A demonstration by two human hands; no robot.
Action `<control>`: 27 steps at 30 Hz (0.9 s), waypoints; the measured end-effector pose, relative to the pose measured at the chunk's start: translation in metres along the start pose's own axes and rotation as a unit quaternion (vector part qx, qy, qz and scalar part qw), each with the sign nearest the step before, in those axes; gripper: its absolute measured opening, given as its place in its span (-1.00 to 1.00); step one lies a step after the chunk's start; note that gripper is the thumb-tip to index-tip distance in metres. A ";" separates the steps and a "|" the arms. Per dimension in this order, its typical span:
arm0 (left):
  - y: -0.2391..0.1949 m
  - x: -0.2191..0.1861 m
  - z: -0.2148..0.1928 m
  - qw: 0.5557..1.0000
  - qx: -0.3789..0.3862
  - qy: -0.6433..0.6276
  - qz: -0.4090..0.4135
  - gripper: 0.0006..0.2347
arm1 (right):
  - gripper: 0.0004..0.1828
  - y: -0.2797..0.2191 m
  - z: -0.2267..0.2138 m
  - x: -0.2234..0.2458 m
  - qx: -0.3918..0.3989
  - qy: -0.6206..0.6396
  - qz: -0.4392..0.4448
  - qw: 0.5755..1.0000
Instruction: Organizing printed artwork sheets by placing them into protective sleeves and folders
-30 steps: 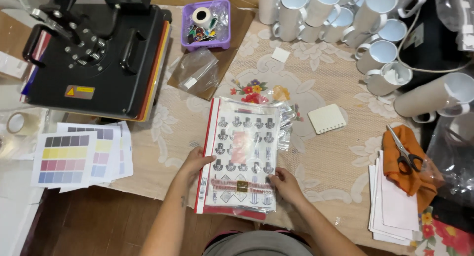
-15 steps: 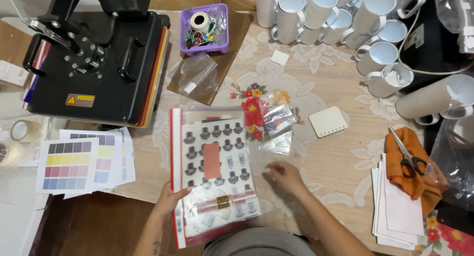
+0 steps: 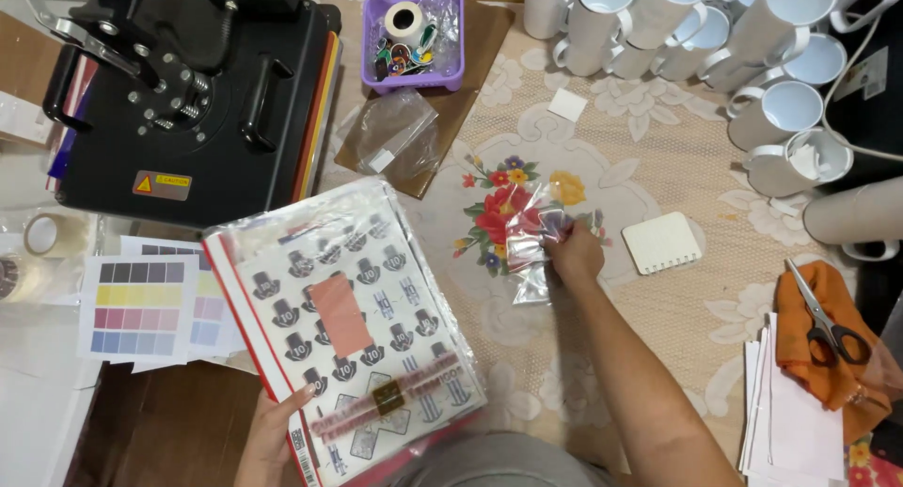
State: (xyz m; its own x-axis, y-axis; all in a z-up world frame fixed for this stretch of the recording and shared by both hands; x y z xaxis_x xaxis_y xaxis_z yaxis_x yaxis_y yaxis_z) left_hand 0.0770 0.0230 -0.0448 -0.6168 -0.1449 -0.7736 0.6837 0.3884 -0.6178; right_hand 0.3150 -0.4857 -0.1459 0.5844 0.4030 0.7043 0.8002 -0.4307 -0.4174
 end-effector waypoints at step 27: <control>0.191 -0.037 0.424 0.919 0.373 0.124 -0.013 -0.50 | -0.77 -0.076 -0.231 -0.166 -0.321 0.245 -0.072 0.912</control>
State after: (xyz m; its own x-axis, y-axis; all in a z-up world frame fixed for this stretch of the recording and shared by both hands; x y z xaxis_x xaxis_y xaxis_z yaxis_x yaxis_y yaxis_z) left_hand 0.3964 -0.2835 -0.1937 -0.6439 0.1027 -0.7582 0.6870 -0.3584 -0.6321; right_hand 0.1256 -0.7065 -0.0983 0.2229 0.1500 0.9632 0.5282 -0.8491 0.0100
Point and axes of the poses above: each hand's wrist, its own y-axis towards the middle knuckle, its own z-axis out of the palm, x = y × z, the point moved 9 cm from there along y, towards the middle knuckle, and after that the axes turned 14 degrees about y, right-handed, at the moved point
